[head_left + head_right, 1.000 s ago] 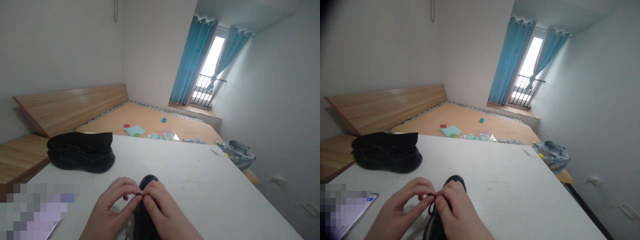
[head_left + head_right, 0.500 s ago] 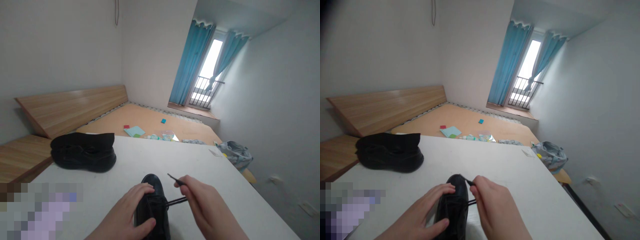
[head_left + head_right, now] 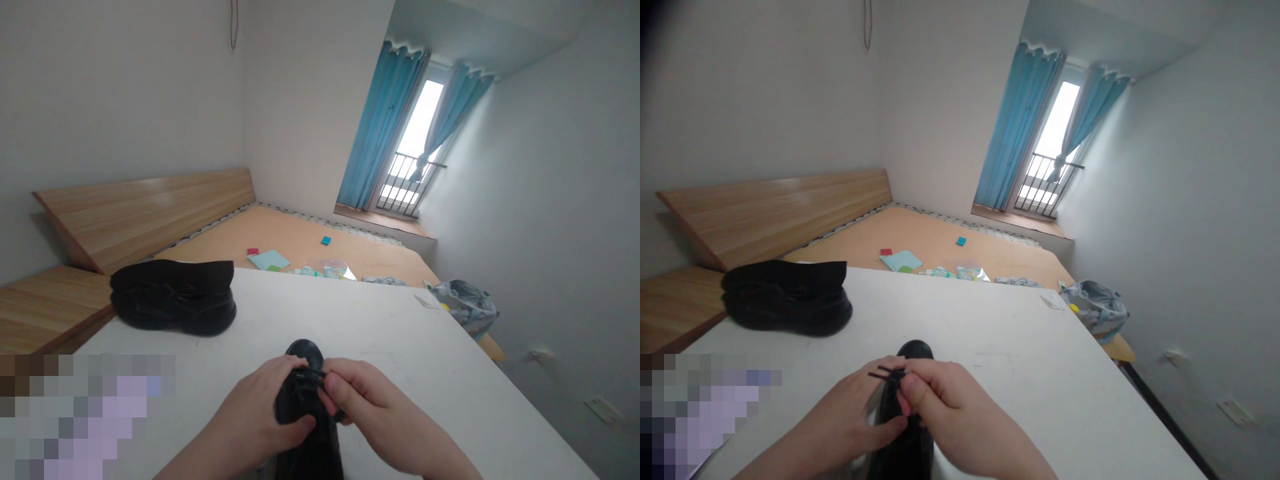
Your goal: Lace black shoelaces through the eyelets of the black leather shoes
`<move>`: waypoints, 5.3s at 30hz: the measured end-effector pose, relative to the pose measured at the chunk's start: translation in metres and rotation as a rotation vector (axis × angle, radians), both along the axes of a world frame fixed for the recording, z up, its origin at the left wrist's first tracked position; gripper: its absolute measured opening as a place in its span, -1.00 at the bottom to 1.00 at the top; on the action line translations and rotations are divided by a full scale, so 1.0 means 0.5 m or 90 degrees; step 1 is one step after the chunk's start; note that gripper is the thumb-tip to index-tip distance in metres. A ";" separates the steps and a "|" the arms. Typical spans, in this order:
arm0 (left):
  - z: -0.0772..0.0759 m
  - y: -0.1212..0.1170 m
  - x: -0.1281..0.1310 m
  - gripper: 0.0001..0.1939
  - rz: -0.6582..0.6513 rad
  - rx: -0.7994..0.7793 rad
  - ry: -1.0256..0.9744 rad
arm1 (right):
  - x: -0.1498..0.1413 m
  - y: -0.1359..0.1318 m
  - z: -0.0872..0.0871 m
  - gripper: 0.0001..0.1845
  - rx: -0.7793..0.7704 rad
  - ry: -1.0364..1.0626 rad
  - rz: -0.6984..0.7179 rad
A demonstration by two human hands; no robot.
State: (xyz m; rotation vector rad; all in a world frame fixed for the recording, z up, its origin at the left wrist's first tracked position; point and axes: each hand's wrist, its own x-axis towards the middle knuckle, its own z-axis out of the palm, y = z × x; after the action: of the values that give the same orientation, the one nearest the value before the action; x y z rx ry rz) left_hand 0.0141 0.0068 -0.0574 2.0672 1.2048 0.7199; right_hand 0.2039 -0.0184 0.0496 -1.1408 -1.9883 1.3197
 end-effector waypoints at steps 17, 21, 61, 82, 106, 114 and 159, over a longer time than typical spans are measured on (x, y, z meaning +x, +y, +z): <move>0.039 -0.009 -0.011 -0.95 -0.054 -0.084 -0.157 | -0.029 0.057 0.008 -0.67 -0.034 0.195 -0.139; 0.019 -0.010 -0.004 -0.71 -0.077 0.035 -0.184 | -0.044 0.066 0.000 -0.72 -0.039 0.223 -0.189; 0.050 -0.027 0.069 -0.85 -0.042 -0.010 0.096 | 0.088 -0.008 -0.140 -0.87 0.226 -0.350 0.000; 0.099 -0.017 -0.005 -0.68 -0.118 -0.098 0.047 | 0.047 -0.008 -0.093 -0.64 -0.035 0.393 -0.176; 0.078 -0.001 -0.023 -0.82 -0.152 -0.485 -0.451 | 0.011 -0.048 -0.111 -0.76 0.171 -0.115 -0.160; 0.096 -0.024 -0.020 -0.88 -0.239 -0.623 -0.868 | -0.029 -0.049 -0.125 -0.84 0.122 -0.099 -0.107; 0.066 0.007 -0.024 -0.87 -0.074 -0.673 -0.816 | -0.024 -0.006 -0.134 -0.70 0.273 -0.170 -0.205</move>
State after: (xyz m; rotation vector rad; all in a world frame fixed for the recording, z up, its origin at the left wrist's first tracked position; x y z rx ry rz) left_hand 0.0023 0.0101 -0.0245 0.5214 0.4538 0.8402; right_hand 0.1920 -0.0215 -0.0177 -1.3945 -2.0253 0.5682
